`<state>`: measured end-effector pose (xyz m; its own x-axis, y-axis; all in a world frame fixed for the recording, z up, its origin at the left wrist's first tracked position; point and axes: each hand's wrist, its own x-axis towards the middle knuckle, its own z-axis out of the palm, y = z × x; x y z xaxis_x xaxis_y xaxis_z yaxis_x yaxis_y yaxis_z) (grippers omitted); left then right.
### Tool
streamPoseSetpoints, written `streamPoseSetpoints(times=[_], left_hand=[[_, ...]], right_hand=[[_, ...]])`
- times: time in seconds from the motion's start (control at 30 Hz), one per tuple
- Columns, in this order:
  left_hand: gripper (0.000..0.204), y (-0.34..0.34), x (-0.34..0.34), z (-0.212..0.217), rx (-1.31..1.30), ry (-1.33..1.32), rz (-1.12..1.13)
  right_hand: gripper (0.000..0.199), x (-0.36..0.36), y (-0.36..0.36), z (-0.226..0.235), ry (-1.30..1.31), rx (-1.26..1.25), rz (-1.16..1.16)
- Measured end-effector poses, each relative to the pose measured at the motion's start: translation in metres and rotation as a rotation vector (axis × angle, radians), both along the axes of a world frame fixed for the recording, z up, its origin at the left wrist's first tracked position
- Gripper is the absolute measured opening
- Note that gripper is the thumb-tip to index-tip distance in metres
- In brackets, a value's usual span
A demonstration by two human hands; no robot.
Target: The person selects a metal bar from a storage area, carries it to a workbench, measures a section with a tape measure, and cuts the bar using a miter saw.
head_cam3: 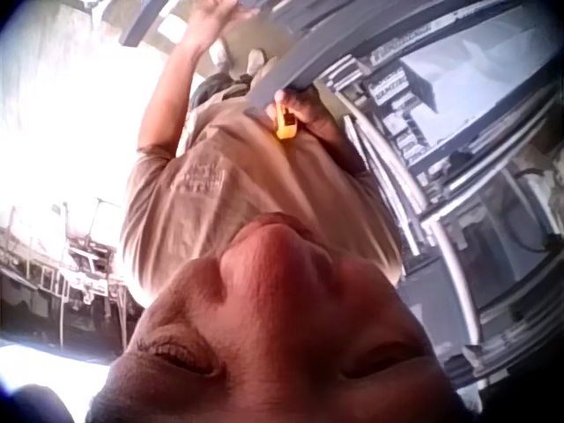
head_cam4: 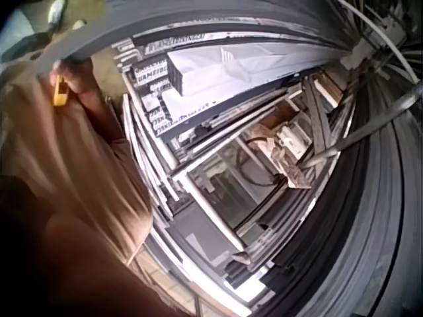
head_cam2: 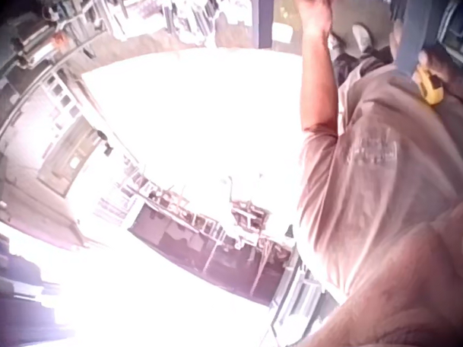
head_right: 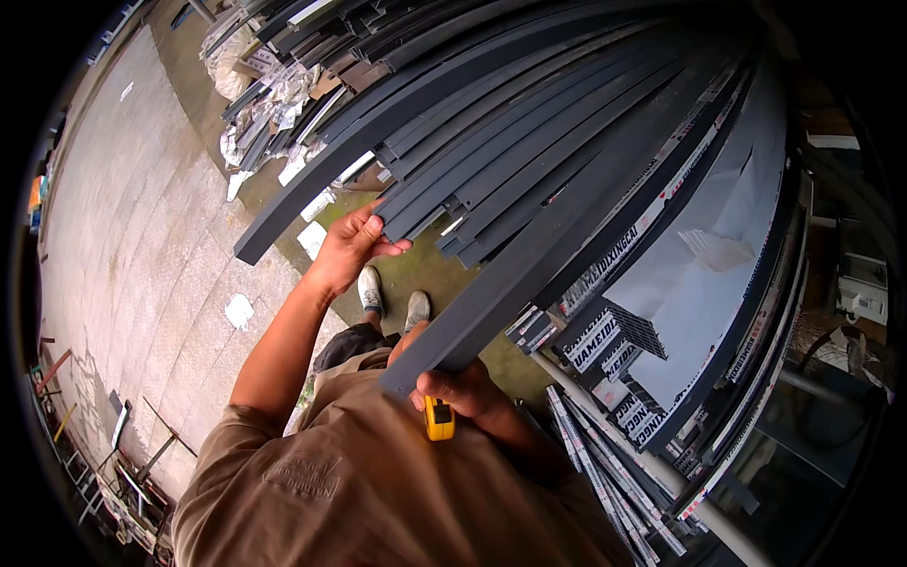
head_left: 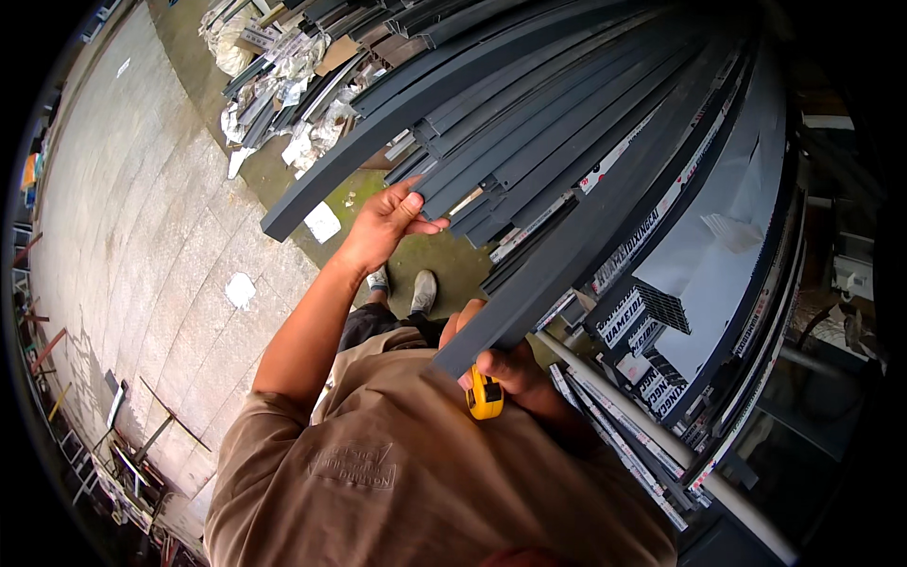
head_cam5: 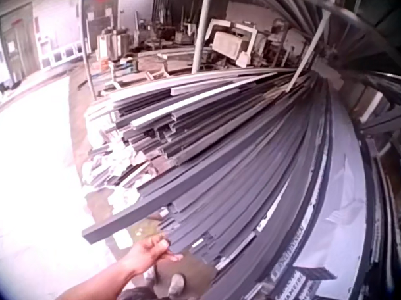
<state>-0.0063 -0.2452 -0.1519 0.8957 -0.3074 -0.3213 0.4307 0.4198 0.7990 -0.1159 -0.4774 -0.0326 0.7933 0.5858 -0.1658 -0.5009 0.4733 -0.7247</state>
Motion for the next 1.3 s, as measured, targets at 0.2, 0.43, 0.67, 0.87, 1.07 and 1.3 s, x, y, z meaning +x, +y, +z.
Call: streamPoseSetpoints(times=[0.2, 0.43, 0.67, 0.87, 1.07, 1.3], left_hand=[[0.066, -0.009, 0.011, -0.001, -0.094, 0.035, -0.041], [0.060, 0.019, -0.016, -0.009, -0.088, 0.017, -0.040], [0.063, 0.044, -0.078, 0.037, 0.017, -0.046, -0.218], [0.108, 0.070, -0.136, 0.110, 0.004, -0.182, -0.217], [0.082, 0.090, -0.187, 0.115, 0.166, -0.177, -0.123], [0.059, 0.100, -0.214, 0.096, 0.364, -0.001, 0.005]], right_hand=[[0.055, 0.005, -0.001, -0.009, 0.080, 0.095, -0.007], [0.056, 0.006, -0.006, 0.001, 0.094, 0.085, 0.018], [0.062, -0.007, 0.012, 0.004, -0.087, 0.048, 0.208], [0.078, -0.021, 0.051, -0.036, -0.313, -0.092, 0.387], [0.036, -0.019, 0.076, -0.045, 0.065, -0.184, 0.525], [0.035, -0.022, 0.083, -0.063, 0.256, -0.351, 0.519]])
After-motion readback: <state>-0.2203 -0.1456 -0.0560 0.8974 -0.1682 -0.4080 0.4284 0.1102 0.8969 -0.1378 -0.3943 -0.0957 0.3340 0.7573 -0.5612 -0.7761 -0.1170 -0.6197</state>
